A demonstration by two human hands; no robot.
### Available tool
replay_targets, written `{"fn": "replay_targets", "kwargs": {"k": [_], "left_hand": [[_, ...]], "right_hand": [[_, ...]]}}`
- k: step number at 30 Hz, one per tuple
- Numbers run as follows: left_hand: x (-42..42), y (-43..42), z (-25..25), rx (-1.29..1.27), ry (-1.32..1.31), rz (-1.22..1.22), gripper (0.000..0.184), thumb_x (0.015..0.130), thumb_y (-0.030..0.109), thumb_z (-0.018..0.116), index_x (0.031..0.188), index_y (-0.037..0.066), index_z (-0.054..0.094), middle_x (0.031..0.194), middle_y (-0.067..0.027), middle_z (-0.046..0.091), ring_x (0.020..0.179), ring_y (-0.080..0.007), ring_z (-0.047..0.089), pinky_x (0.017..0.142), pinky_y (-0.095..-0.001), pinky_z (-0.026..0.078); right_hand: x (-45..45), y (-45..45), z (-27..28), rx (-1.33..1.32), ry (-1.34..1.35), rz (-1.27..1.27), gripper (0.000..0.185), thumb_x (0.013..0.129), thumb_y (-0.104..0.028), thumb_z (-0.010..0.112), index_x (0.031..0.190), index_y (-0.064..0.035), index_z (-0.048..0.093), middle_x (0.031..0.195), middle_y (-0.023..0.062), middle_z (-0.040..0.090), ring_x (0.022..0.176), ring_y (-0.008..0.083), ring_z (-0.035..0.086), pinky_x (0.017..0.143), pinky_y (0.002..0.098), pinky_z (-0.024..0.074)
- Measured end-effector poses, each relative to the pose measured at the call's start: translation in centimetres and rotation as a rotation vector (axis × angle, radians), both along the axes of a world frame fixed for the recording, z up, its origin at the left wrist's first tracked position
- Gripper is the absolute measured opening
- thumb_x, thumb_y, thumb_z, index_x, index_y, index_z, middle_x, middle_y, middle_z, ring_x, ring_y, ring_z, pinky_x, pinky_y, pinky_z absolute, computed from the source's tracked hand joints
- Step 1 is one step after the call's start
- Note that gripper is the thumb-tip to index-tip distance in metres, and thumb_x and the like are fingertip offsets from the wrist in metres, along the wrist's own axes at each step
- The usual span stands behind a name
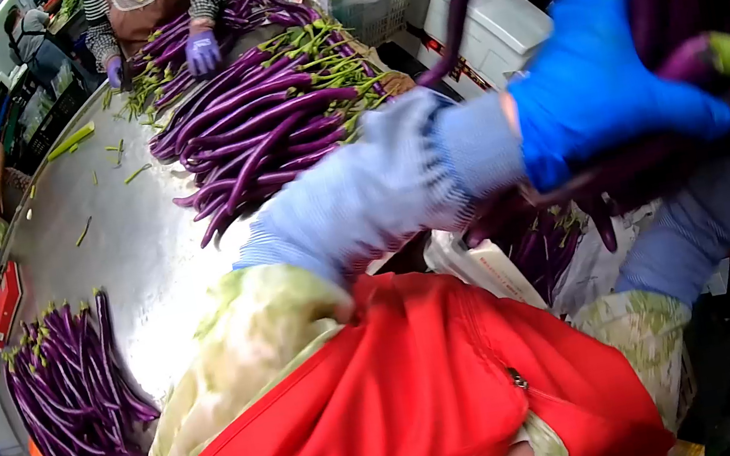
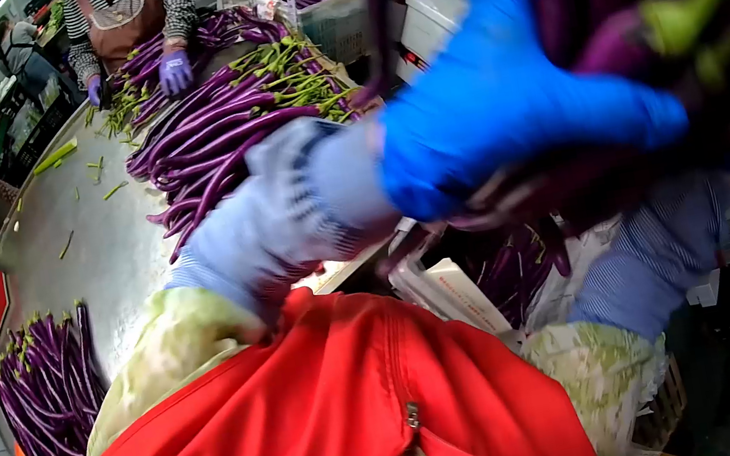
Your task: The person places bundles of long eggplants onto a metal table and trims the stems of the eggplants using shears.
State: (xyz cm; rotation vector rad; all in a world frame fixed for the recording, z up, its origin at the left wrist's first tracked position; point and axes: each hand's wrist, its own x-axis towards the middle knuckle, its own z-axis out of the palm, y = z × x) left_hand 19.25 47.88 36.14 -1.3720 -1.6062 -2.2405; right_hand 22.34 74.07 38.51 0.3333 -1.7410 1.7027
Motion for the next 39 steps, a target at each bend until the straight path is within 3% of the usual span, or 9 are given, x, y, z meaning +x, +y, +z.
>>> {"fn": "replay_targets", "kwargs": {"k": [14, 17, 18, 22, 23, 31, 33, 35, 39], "left_hand": [[-4.3, -31.8, 5.9, -0.656, -0.373, 0.060, 0.086, 0.073, 0.020, 0.075, 0.142, 0.005, 0.026, 0.130, -0.0106, 0.046, 0.122, -0.0208, 0.042, 0.104, -0.0335, 0.033], [-7.2, -31.9, 2.2, -0.750, -0.518, -0.093, 0.079, 0.076, 0.016, 0.073, 0.141, 0.005, 0.030, 0.128, -0.0072, 0.051, 0.120, -0.0168, 0.045, 0.104, -0.0315, 0.035], [-8.4, -31.2, -0.5, -0.690, -0.429, -0.158, 0.051, 0.082, 0.013, 0.070, 0.129, 0.004, 0.051, 0.120, -0.0033, 0.059, 0.114, -0.0129, 0.053, 0.101, -0.0262, 0.037], [-13.0, -28.7, -12.9, -0.749, -0.628, -0.233, 0.079, 0.079, 0.012, 0.073, 0.144, 0.007, 0.028, 0.139, -0.0051, 0.043, 0.126, -0.0106, 0.039, 0.104, -0.0262, 0.034], [-16.9, -29.6, -19.5, -1.061, -0.511, -0.116, 0.080, 0.077, 0.018, 0.076, 0.143, 0.008, 0.031, 0.136, -0.0051, 0.046, 0.122, -0.0131, 0.043, 0.103, -0.0274, 0.035], [-17.0, -29.7, -18.8, -0.962, -0.664, -0.233, 0.070, 0.078, 0.024, 0.076, 0.136, 0.005, 0.042, 0.126, -0.0052, 0.055, 0.113, -0.0152, 0.050, 0.100, -0.0304, 0.038], [-18.1, -30.4, -19.2, -0.988, -0.719, -0.160, 0.063, 0.079, 0.021, 0.074, 0.133, 0.004, 0.046, 0.120, -0.0054, 0.059, 0.109, -0.0153, 0.053, 0.097, -0.0304, 0.040], [-19.4, -30.8, -18.7, -1.015, -0.755, -0.119, 0.059, 0.080, 0.018, 0.073, 0.131, 0.004, 0.048, 0.118, -0.0057, 0.060, 0.106, -0.0160, 0.054, 0.096, -0.0306, 0.041], [-21.4, -30.1, -19.4, -1.300, -0.094, 0.171, 0.061, 0.084, 0.022, 0.066, 0.135, -0.001, 0.040, 0.123, -0.0177, 0.056, 0.110, -0.0228, 0.055, 0.094, -0.0322, 0.043]], "right_hand": [[-9.8, -36.3, -7.0, -0.689, 0.073, 0.937, 0.061, 0.091, -0.054, 0.045, 0.136, -0.0130, 0.042, 0.129, 0.0053, 0.050, 0.115, 0.0207, 0.049, 0.103, 0.0357, 0.0359], [-9.4, -40.8, -12.8, -0.894, -0.010, 0.992, 0.060, 0.092, -0.055, 0.043, 0.136, -0.0140, 0.042, 0.129, 0.0051, 0.051, 0.115, 0.0208, 0.049, 0.103, 0.0358, 0.0357], [-9.8, -41.5, -15.9, -0.978, -0.057, 0.964, 0.060, 0.092, -0.055, 0.043, 0.136, -0.0143, 0.042, 0.128, 0.0051, 0.051, 0.115, 0.0208, 0.049, 0.103, 0.0358, 0.0356], [-11.1, -40.2, -31.3, -1.123, -0.479, 0.311, 0.057, 0.091, -0.050, 0.049, 0.133, -0.0121, 0.045, 0.128, 0.0036, 0.051, 0.116, 0.0193, 0.047, 0.103, 0.0337, 0.0342], [-11.0, -39.1, -34.7, -1.007, -0.602, 0.179, 0.058, 0.091, -0.049, 0.050, 0.133, -0.0099, 0.045, 0.131, 0.0045, 0.049, 0.118, 0.0192, 0.046, 0.103, 0.0328, 0.0335], [-7.5, -33.3, -33.4, -1.181, -0.789, 0.583, 0.048, 0.095, -0.041, 0.046, 0.135, -0.0142, 0.045, 0.137, 0.0044, 0.047, 0.124, 0.0246, 0.044, 0.105, 0.0429, 0.0345], [-6.3, -31.5, -30.5, -1.056, -1.062, 0.599, 0.053, 0.094, -0.041, 0.045, 0.139, -0.0152, 0.037, 0.140, 0.0031, 0.043, 0.129, 0.0274, 0.040, 0.106, 0.0536, 0.0295], [-6.5, -30.2, -30.1, -0.920, -1.117, 0.618, 0.053, 0.092, -0.041, 0.050, 0.136, -0.0125, 0.040, 0.135, 0.0065, 0.047, 0.122, 0.0268, 0.048, 0.095, 0.0509, 0.0429], [-8.6, -25.9, -30.2, 0.389, -1.401, 0.484, 0.050, 0.087, -0.045, 0.059, 0.104, 0.0015, 0.052, 0.083, 0.0154, 0.066, 0.059, 0.0233, 0.065, 0.053, 0.0286, 0.0534]]}}
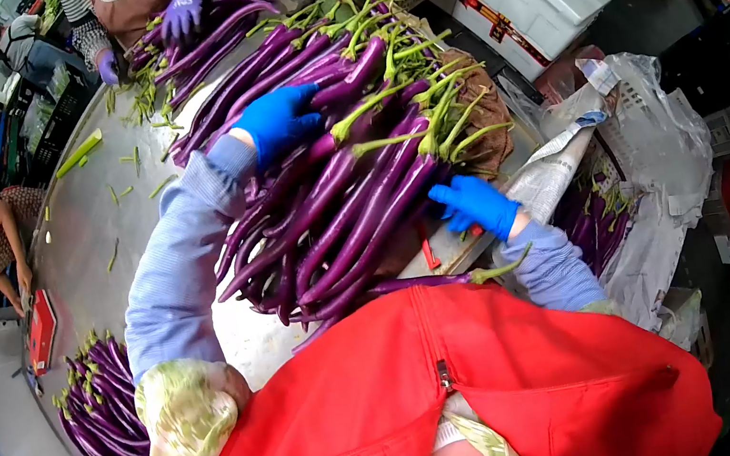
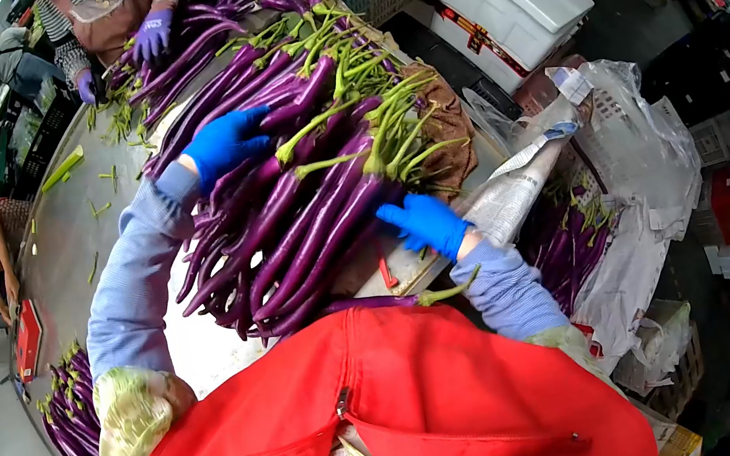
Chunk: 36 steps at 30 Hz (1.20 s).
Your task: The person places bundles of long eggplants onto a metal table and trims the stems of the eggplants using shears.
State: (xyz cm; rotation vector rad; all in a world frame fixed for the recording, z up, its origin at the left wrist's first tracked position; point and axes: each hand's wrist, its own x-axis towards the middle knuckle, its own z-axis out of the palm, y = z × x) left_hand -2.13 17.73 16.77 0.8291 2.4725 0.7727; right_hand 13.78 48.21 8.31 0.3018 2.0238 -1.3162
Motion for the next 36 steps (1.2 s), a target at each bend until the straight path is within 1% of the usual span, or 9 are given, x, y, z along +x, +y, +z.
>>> {"fn": "replay_targets", "kwargs": {"k": [3, 6, 8, 15, 17, 19, 23, 26, 36], "left_hand": [[0.4, 0.1, -1.2, -0.083, 0.331, 0.020, 0.060, 0.083, 0.031, 0.065, 0.131, 0.001, 0.043, 0.110, -0.0230, 0.058, 0.102, -0.0371, 0.056, 0.088, -0.0407, 0.045], [3.2, -0.9, 1.1, 0.099, 0.586, 0.107, 0.059, 0.084, 0.034, 0.063, 0.130, 0.003, 0.045, 0.111, -0.0223, 0.057, 0.102, -0.0379, 0.056, 0.090, -0.0421, 0.044], [7.7, -1.1, 3.0, 0.268, 0.669, 0.174, 0.054, 0.082, 0.026, 0.066, 0.128, 0.003, 0.049, 0.108, -0.0196, 0.059, 0.100, -0.0369, 0.056, 0.088, -0.0421, 0.045], [25.7, -0.3, -3.4, 0.248, 0.604, -0.012, 0.051, 0.078, 0.020, 0.067, 0.124, 0.004, 0.051, 0.118, -0.0205, 0.055, 0.100, -0.0416, 0.054, 0.085, -0.0467, 0.045], [28.2, 1.9, -7.7, 0.243, 0.457, 0.361, 0.048, 0.075, 0.024, 0.075, 0.114, 0.000, 0.059, 0.112, -0.0220, 0.058, 0.099, -0.0392, 0.058, 0.085, -0.0449, 0.048], [28.8, 2.9, -6.2, 0.166, 0.838, 0.256, 0.051, 0.073, 0.028, 0.077, 0.111, -0.001, 0.061, 0.107, -0.0204, 0.060, 0.098, -0.0386, 0.059, 0.084, -0.0431, 0.049], [28.6, 2.2, -7.6, -0.027, 0.774, 0.214, 0.037, 0.075, 0.021, 0.069, 0.112, 0.025, 0.064, 0.125, -0.0133, 0.051, 0.112, -0.0370, 0.051, 0.091, -0.0475, 0.041], [28.2, 0.6, -5.5, 0.050, 0.628, 0.203, 0.054, 0.063, 0.025, 0.074, 0.116, 0.023, 0.062, 0.135, -0.0204, 0.041, 0.123, -0.0437, 0.040, 0.099, -0.0547, 0.033], [27.5, -0.1, -7.2, 0.065, 0.633, 0.166, 0.067, 0.064, 0.033, 0.077, 0.124, 0.014, 0.054, 0.146, -0.0246, 0.025, 0.131, -0.0475, 0.029, 0.102, -0.0559, 0.028]], "right_hand": [[0.0, 2.4, 2.5, -0.199, -0.111, 0.012, 0.049, 0.088, -0.048, 0.056, 0.092, 0.0008, 0.060, 0.076, 0.0137, 0.068, 0.057, 0.0186, 0.064, 0.048, 0.0277, 0.0504], [1.0, 5.0, -0.7, -0.237, -0.593, 0.363, 0.050, 0.088, -0.045, 0.056, 0.105, 0.0011, 0.062, 0.094, 0.0135, 0.069, 0.078, 0.0200, 0.066, 0.068, 0.0299, 0.0526], [5.8, 4.4, 3.1, -0.380, 0.004, 0.584, 0.049, 0.088, -0.044, 0.055, 0.111, -0.0005, 0.061, 0.112, 0.0129, 0.064, 0.099, 0.0215, 0.061, 0.088, 0.0305, 0.0459], [6.5, 2.1, 2.2, -0.129, -0.204, 0.971, 0.050, 0.088, -0.029, 0.058, 0.129, -0.0028, 0.049, 0.119, 0.0132, 0.059, 0.111, 0.0224, 0.053, 0.096, 0.0336, 0.0392], [6.3, 2.0, -0.1, -0.224, -0.049, 0.923, 0.052, 0.085, -0.025, 0.061, 0.130, -0.0010, 0.049, 0.127, 0.0155, 0.055, 0.120, 0.0239, 0.048, 0.103, 0.0338, 0.0351], [6.0, 0.9, -2.3, -0.178, -0.026, 1.008, 0.051, 0.082, -0.020, 0.055, 0.129, -0.0005, 0.049, 0.138, 0.0173, 0.045, 0.129, 0.0248, 0.041, 0.107, 0.0351, 0.0307], [7.7, -1.7, -2.0, 0.225, 0.351, 1.161, 0.035, 0.080, -0.029, 0.054, 0.104, -0.0051, 0.063, 0.105, 0.0202, 0.063, 0.099, 0.0364, 0.060, 0.085, 0.0431, 0.0475], [8.3, -3.7, 1.0, 0.498, 0.579, 1.224, 0.026, 0.076, -0.030, 0.060, 0.090, -0.0085, 0.067, 0.088, 0.0182, 0.066, 0.083, 0.0375, 0.063, 0.070, 0.0453, 0.0507], [8.0, -2.8, -4.5, -0.340, 0.298, 0.884, 0.040, 0.078, -0.009, 0.054, 0.118, -0.0046, 0.059, 0.109, 0.0110, 0.064, 0.100, 0.0220, 0.058, 0.089, 0.0348, 0.0453]]}}
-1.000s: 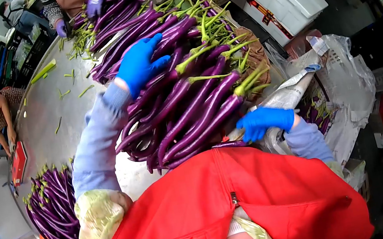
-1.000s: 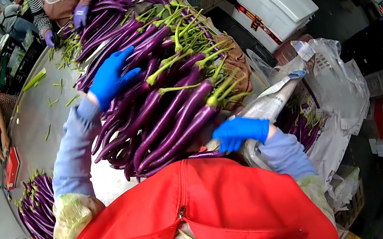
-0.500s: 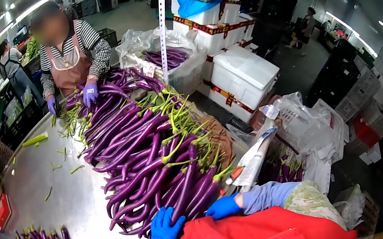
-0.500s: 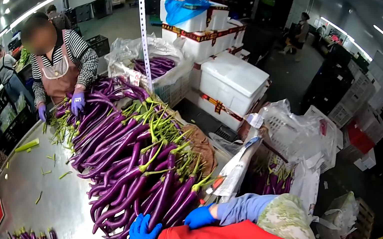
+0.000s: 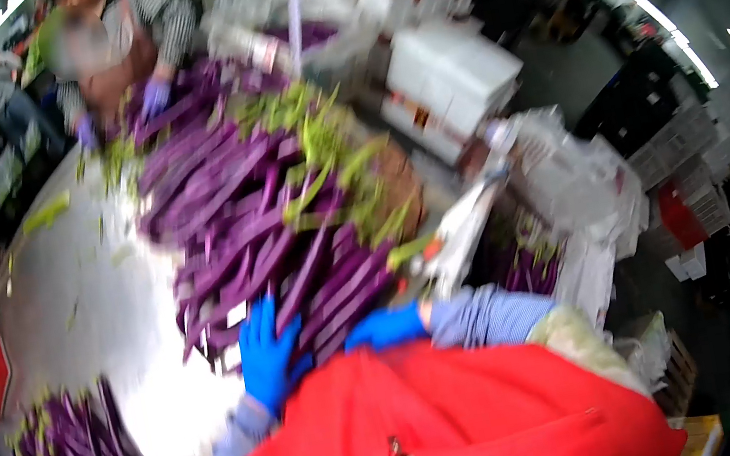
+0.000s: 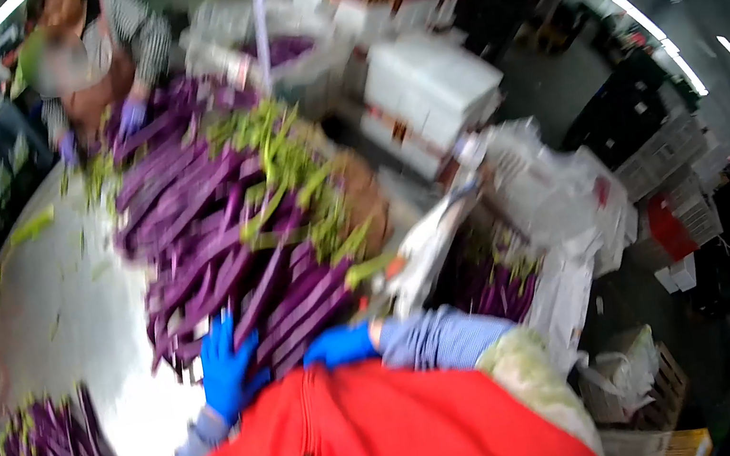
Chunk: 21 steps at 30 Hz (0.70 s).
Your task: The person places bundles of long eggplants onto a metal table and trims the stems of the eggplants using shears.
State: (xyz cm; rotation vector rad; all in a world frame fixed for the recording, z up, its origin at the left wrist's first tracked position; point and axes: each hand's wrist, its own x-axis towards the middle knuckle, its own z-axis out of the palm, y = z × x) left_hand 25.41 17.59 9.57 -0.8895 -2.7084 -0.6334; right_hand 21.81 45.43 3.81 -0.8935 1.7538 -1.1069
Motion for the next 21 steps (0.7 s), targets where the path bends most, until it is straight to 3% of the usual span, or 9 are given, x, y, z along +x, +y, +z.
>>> {"fn": "replay_targets", "kwargs": {"k": [1, 3, 6, 9, 12, 16, 17, 20, 21], "left_hand": [[-0.4, -0.2, 0.4, 0.043, -0.039, -0.029, 0.067, 0.065, 0.030, 0.077, 0.125, 0.014, 0.053, 0.146, -0.0240, 0.026, 0.131, -0.0468, 0.030, 0.102, -0.0539, 0.029], [-1.2, -1.2, 0.0, 0.031, -0.016, -0.057, 0.063, 0.069, 0.027, 0.075, 0.127, 0.015, 0.052, 0.142, -0.0246, 0.033, 0.125, -0.0444, 0.039, 0.098, -0.0479, 0.037], [-1.5, -2.8, 0.8, 0.013, 0.032, -0.040, 0.049, 0.070, 0.019, 0.074, 0.117, 0.013, 0.060, 0.134, -0.0211, 0.045, 0.120, -0.0418, 0.045, 0.097, -0.0463, 0.039], [-0.9, -3.6, 0.4, -0.055, 0.248, 0.106, 0.045, 0.067, 0.014, 0.074, 0.111, 0.016, 0.063, 0.128, -0.0170, 0.051, 0.115, -0.0392, 0.050, 0.092, -0.0467, 0.042], [0.1, 0.2, 3.8, 0.059, 0.240, 0.049, 0.040, 0.068, 0.013, 0.072, 0.107, 0.016, 0.064, 0.125, -0.0167, 0.053, 0.113, -0.0399, 0.052, 0.090, -0.0466, 0.044], [3.3, 3.4, -0.6, -0.208, 0.099, -0.072, 0.037, 0.075, 0.017, 0.062, 0.112, 0.019, 0.061, 0.140, -0.0106, 0.042, 0.128, -0.0332, 0.041, 0.102, -0.0482, 0.034], [3.1, 3.5, -1.5, -0.306, 0.039, -0.037, 0.038, 0.079, 0.019, 0.057, 0.116, 0.023, 0.058, 0.147, -0.0072, 0.033, 0.134, -0.0312, 0.033, 0.106, -0.0508, 0.028], [-0.4, 1.9, -3.2, -0.392, 0.200, -0.010, 0.044, 0.080, 0.022, 0.055, 0.123, 0.033, 0.053, 0.144, -0.0029, 0.037, 0.133, -0.0304, 0.035, 0.102, -0.0527, 0.032], [-1.3, 1.3, -3.5, -0.410, 0.257, 0.001, 0.044, 0.081, 0.022, 0.055, 0.123, 0.035, 0.053, 0.143, -0.0017, 0.038, 0.133, -0.0299, 0.035, 0.100, -0.0519, 0.033]], "right_hand": [[-0.5, 0.1, 1.4, -0.036, -0.027, 0.023, 0.036, 0.084, -0.011, 0.056, 0.119, -0.0026, 0.059, 0.115, 0.0116, 0.062, 0.108, 0.0231, 0.057, 0.094, 0.0349, 0.0432], [-0.6, 0.7, 1.6, -0.276, -0.567, -0.181, 0.028, 0.089, -0.018, 0.055, 0.106, 0.0022, 0.063, 0.103, 0.0101, 0.064, 0.091, 0.0162, 0.063, 0.076, 0.0269, 0.0512], [0.2, 0.4, 3.9, -0.106, -0.674, -0.588, 0.025, 0.092, -0.019, 0.052, 0.102, 0.0011, 0.063, 0.100, 0.0096, 0.065, 0.087, 0.0149, 0.064, 0.076, 0.0271, 0.0524], [2.5, -1.0, 2.0, -0.092, -0.415, -0.674, 0.026, 0.090, -0.018, 0.056, 0.111, -0.0023, 0.059, 0.101, 0.0087, 0.064, 0.088, 0.0172, 0.063, 0.076, 0.0285, 0.0514], [3.7, -0.9, 2.1, 0.042, 0.449, -0.456, 0.020, 0.083, -0.020, 0.061, 0.099, -0.0079, 0.063, 0.086, 0.0094, 0.061, 0.083, 0.0247, 0.061, 0.074, 0.0344, 0.0487], [2.9, -1.5, 1.8, 0.037, 0.577, -0.552, 0.020, 0.082, -0.022, 0.060, 0.096, -0.0081, 0.062, 0.085, 0.0132, 0.058, 0.082, 0.0304, 0.058, 0.073, 0.0403, 0.0469], [1.6, -1.2, 1.6, -0.003, 0.605, -0.486, 0.026, 0.086, -0.018, 0.061, 0.108, -0.0045, 0.062, 0.090, 0.0101, 0.062, 0.082, 0.0211, 0.062, 0.074, 0.0316, 0.0487], [-2.6, -1.1, 3.4, -0.234, -0.319, -0.505, 0.030, 0.091, -0.015, 0.057, 0.116, 0.0029, 0.056, 0.099, 0.0061, 0.064, 0.084, 0.0110, 0.059, 0.077, 0.0263, 0.0492], [-3.4, -1.4, 4.1, -0.206, -0.266, -0.462, 0.031, 0.092, -0.014, 0.056, 0.117, 0.0034, 0.055, 0.101, 0.0061, 0.063, 0.085, 0.0119, 0.059, 0.079, 0.0262, 0.0491]]}}
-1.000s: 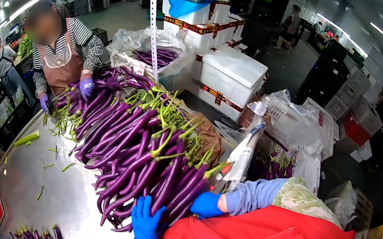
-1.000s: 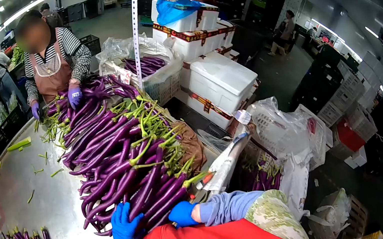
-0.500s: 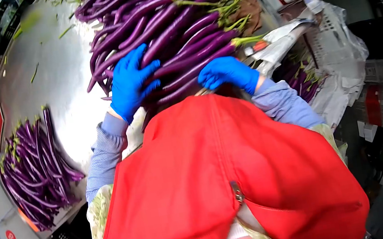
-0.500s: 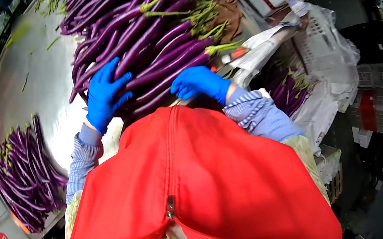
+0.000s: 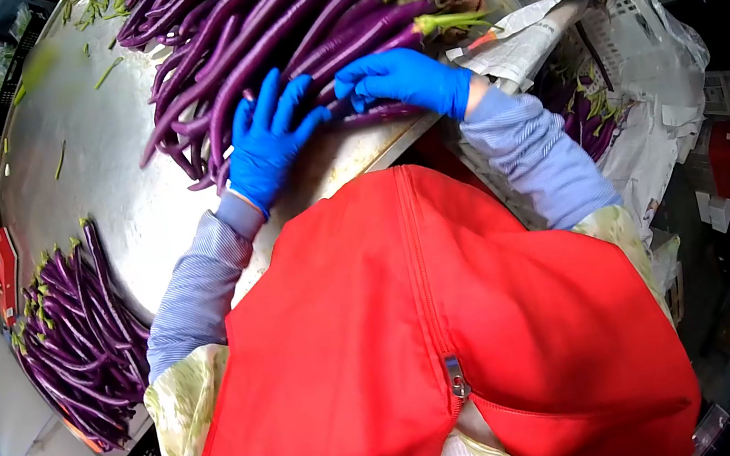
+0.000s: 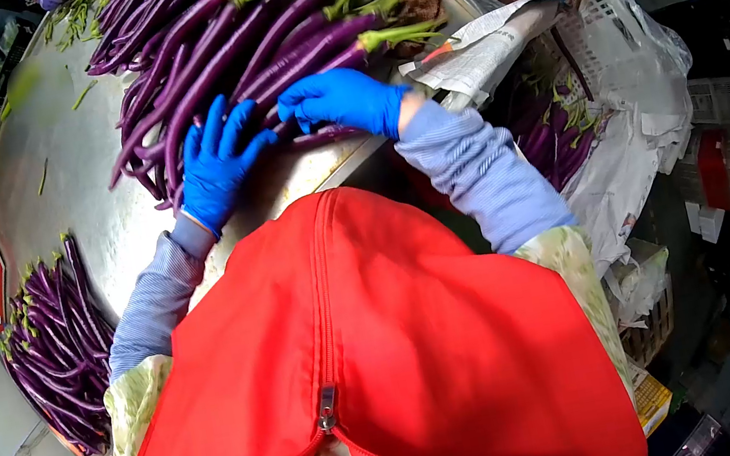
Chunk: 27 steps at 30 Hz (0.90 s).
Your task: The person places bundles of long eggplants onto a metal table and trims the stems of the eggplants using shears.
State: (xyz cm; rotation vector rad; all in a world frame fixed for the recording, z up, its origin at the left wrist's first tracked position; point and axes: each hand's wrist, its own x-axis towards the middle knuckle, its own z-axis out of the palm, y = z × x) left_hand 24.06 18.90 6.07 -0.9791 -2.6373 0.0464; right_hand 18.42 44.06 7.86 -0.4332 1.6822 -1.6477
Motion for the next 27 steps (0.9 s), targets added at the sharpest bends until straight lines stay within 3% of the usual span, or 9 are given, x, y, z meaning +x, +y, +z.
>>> {"fn": "replay_targets", "kwargs": {"k": [5, 7, 9, 12, 15, 21, 24, 26, 27], "left_hand": [[-0.8, -1.5, 0.4, -0.011, -0.023, -0.053, 0.045, 0.079, 0.019, 0.060, 0.121, 0.035, 0.055, 0.141, -0.0011, 0.041, 0.131, -0.0291, 0.039, 0.098, -0.0480, 0.037], [0.2, -1.8, 2.4, 0.100, -0.185, -0.146, 0.039, 0.081, 0.013, 0.063, 0.118, 0.024, 0.059, 0.137, -0.0077, 0.044, 0.129, -0.0331, 0.040, 0.099, -0.0499, 0.037], [0.4, -3.8, 5.1, 0.453, -0.266, -0.216, 0.034, 0.079, 0.016, 0.066, 0.112, 0.014, 0.060, 0.135, -0.0137, 0.045, 0.124, -0.0362, 0.044, 0.097, -0.0483, 0.038], [3.1, -8.0, 6.4, 1.012, -0.071, 0.279, 0.031, 0.078, 0.004, 0.067, 0.108, 0.003, 0.059, 0.126, -0.0187, 0.052, 0.119, -0.0336, 0.049, 0.098, -0.0397, 0.040], [6.8, -8.9, 7.2, 0.691, 0.145, 0.432, 0.034, 0.078, 0.003, 0.067, 0.110, 0.002, 0.058, 0.124, -0.0175, 0.053, 0.111, -0.0312, 0.055, 0.093, -0.0412, 0.044], [4.5, 3.6, 5.2, 0.564, -0.588, -0.520, 0.032, 0.089, 0.015, 0.057, 0.119, 0.002, 0.052, 0.118, -0.0175, 0.055, 0.110, -0.0329, 0.053, 0.094, -0.0411, 0.041], [2.6, 4.9, -1.3, 0.744, -0.722, -0.200, 0.036, 0.088, 0.019, 0.057, 0.120, 0.003, 0.051, 0.122, -0.0187, 0.051, 0.111, -0.0381, 0.050, 0.099, -0.0427, 0.038], [1.8, 6.1, 1.5, 0.702, -1.065, 0.051, 0.037, 0.087, 0.018, 0.058, 0.121, 0.005, 0.052, 0.114, -0.0179, 0.055, 0.106, -0.0350, 0.054, 0.094, -0.0411, 0.041], [1.9, 6.5, 0.1, 0.458, -0.649, -0.265, 0.035, 0.088, 0.019, 0.057, 0.120, 0.007, 0.053, 0.107, -0.0167, 0.059, 0.102, -0.0327, 0.057, 0.091, -0.0401, 0.044]], "right_hand": [[-0.9, 0.1, 1.9, 0.389, 0.200, 0.013, 0.026, 0.088, -0.018, 0.060, 0.109, -0.0027, 0.063, 0.099, 0.0059, 0.065, 0.088, 0.0115, 0.060, 0.078, 0.0273, 0.0490], [0.7, 1.6, -0.5, 0.484, 0.736, 0.140, 0.035, 0.079, -0.022, 0.065, 0.111, -0.0102, 0.063, 0.092, 0.0103, 0.063, 0.085, 0.0224, 0.061, 0.074, 0.0342, 0.0488], [2.9, 1.9, -1.3, 0.839, 0.995, 0.287, 0.042, 0.076, -0.022, 0.065, 0.116, -0.0126, 0.059, 0.089, 0.0101, 0.060, 0.085, 0.0283, 0.058, 0.075, 0.0391, 0.0465], [3.3, 1.7, -3.9, 0.966, 1.131, 0.238, 0.032, 0.073, -0.019, 0.066, 0.104, -0.0145, 0.061, 0.084, 0.0082, 0.059, 0.083, 0.0279, 0.057, 0.073, 0.0420, 0.0428], [1.3, 1.6, -2.7, 0.917, 1.252, 0.185, 0.013, 0.073, -0.019, 0.062, 0.085, -0.0167, 0.063, 0.072, 0.0049, 0.058, 0.077, 0.0265, 0.060, 0.067, 0.0415, 0.0423], [-0.5, 1.6, -5.3, 0.860, 1.335, 0.094, 0.003, 0.069, -0.018, 0.061, 0.069, -0.0149, 0.062, 0.066, 0.0069, 0.058, 0.070, 0.0286, 0.058, 0.070, 0.0413, 0.0401], [0.7, 2.0, -2.9, 0.801, 1.240, 0.150, 0.015, 0.070, -0.022, 0.064, 0.080, -0.0108, 0.062, 0.071, 0.0100, 0.058, 0.073, 0.0294, 0.058, 0.067, 0.0434, 0.0412], [1.4, 2.8, 1.2, 0.606, 1.174, 0.038, 0.024, 0.074, -0.020, 0.065, 0.095, -0.0089, 0.063, 0.079, 0.0120, 0.059, 0.075, 0.0305, 0.058, 0.067, 0.0439, 0.0433], [2.8, 4.2, 4.1, 0.534, 1.083, -0.057, 0.029, 0.076, -0.018, 0.065, 0.103, -0.0085, 0.063, 0.084, 0.0127, 0.061, 0.078, 0.0312, 0.059, 0.069, 0.0439, 0.0446]]}}
